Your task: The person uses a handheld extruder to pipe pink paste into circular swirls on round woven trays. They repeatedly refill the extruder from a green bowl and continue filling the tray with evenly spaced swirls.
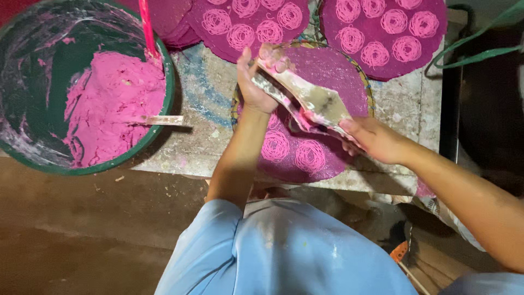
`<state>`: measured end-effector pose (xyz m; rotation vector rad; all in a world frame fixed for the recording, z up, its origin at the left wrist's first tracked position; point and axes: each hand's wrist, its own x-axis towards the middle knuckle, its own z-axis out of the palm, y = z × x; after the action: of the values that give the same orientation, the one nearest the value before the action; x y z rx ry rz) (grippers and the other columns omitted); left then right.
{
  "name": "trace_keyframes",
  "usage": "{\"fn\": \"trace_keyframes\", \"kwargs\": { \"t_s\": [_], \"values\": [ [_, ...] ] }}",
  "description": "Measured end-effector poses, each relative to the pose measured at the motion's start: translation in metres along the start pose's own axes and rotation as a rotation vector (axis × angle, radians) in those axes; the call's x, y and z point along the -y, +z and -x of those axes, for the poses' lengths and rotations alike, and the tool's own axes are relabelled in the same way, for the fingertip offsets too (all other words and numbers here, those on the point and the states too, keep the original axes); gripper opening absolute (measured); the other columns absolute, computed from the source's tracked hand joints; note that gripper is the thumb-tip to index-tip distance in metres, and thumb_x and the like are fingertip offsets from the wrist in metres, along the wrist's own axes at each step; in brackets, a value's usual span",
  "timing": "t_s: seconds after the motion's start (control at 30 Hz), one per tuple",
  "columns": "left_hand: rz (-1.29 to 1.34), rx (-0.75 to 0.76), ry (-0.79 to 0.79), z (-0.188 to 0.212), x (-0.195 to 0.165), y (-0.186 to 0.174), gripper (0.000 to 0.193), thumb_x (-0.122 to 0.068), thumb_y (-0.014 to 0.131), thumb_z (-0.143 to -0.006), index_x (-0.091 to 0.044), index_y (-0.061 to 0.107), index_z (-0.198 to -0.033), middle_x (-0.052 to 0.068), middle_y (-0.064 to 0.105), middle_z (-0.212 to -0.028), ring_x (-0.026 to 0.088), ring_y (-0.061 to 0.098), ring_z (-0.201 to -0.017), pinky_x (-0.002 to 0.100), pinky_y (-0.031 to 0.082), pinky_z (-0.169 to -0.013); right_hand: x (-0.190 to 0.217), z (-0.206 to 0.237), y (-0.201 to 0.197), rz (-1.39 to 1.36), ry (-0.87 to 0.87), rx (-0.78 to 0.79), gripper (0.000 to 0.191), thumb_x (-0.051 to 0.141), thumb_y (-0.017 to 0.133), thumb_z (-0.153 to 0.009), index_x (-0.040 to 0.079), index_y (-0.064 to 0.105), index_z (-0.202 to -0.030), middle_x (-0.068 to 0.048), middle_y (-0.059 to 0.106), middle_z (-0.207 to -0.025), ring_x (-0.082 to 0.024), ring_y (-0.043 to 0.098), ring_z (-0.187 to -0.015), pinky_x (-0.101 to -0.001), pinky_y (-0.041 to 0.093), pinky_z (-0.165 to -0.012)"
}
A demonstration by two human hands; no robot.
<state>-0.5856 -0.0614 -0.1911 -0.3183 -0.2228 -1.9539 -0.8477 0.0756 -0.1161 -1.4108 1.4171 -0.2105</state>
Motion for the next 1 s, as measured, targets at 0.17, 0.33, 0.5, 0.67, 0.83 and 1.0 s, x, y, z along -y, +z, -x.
{"fn": "trace_keyframes", "kwargs": {
  "t_s": [0.17, 0.33, 0.5, 0.67, 0.83, 1.0],
  "values": [
    [0.006, -0.058, 0.087, -0.01, 0.012, 0.002, 0.031, -0.042, 0.043, -0.105, -0.016, 0.05, -0.089, 0.0, 0.052, -0.079, 0.018, 0.056, -0.079, 0.039, 0.048, -0.083, 0.011, 0.001, -0.018, 0.059, 0.089, -0.09, 0.06, 0.055, 0.041, -0.101, 0.0, 0.065, -0.099, -0.012, 0.065, -0.074, -0.019, 0.063, -0.067, -0.0369, 0.055, -0.065],
    [-0.054, -0.018, 0.035, -0.018, -0.011, 0.005, 0.034, -0.045, 0.043, -0.102, -0.016, 0.05, -0.086, -0.001, 0.052, -0.076, 0.017, 0.055, -0.075, 0.037, 0.048, -0.08, 0.022, -0.005, -0.005, 0.039, -0.038, -0.088, 0.063, 0.055, 0.039, -0.103, -0.002, 0.064, -0.095, -0.009, 0.065, -0.073, -0.017, 0.062, -0.065, -0.0348, 0.055, -0.063],
    [-0.038, -0.08, 0.062, -0.012, 0.005, 0.008, 0.033, -0.042, 0.037, -0.104, -0.017, 0.048, -0.086, -0.001, 0.052, -0.076, 0.017, 0.055, -0.076, 0.039, 0.047, -0.078, 0.026, 0.004, -0.013, 0.026, 0.168, -0.059, 0.061, 0.054, 0.039, -0.1, -0.001, 0.067, -0.095, -0.008, 0.067, -0.069, -0.017, 0.067, -0.062, -0.0356, 0.058, -0.061],
    [-0.083, -0.043, 0.076, -0.03, 0.011, 0.028, 0.041, -0.046, 0.03, -0.104, -0.015, 0.051, -0.089, 0.004, 0.058, -0.084, 0.021, 0.059, -0.083, 0.041, 0.05, -0.085, 0.015, -0.003, -0.025, 0.016, 0.039, -0.168, 0.055, 0.054, 0.043, -0.101, 0.004, 0.064, -0.113, -0.008, 0.058, -0.075, -0.017, 0.059, -0.065, -0.0334, 0.052, -0.061],
    [-0.578, -0.275, -0.276, -0.023, -0.006, 0.031, 0.076, -0.057, 0.017, -0.093, -0.004, 0.068, -0.11, 0.01, 0.07, -0.107, 0.022, 0.065, -0.096, 0.04, 0.051, -0.089, -0.007, -0.017, -0.025, -0.052, -0.084, -0.109, 0.059, 0.057, 0.039, -0.104, 0.003, 0.063, -0.108, -0.006, 0.061, -0.08, -0.015, 0.059, -0.067, -0.0314, 0.051, -0.063],
    [-1.098, -0.575, -0.735, 0.008, 0.007, -0.001, 0.074, -0.063, 0.017, -0.108, -0.009, 0.047, -0.15, 0.015, 0.067, -0.105, 0.018, 0.046, -0.065, 0.037, 0.031, -0.058, -0.02, -0.02, -0.026, -0.086, -0.108, -0.126, 0.059, 0.058, 0.04, -0.102, 0.003, 0.062, -0.108, -0.005, 0.062, -0.08, -0.014, 0.059, -0.067, -0.0305, 0.051, -0.062]
  ]
}}
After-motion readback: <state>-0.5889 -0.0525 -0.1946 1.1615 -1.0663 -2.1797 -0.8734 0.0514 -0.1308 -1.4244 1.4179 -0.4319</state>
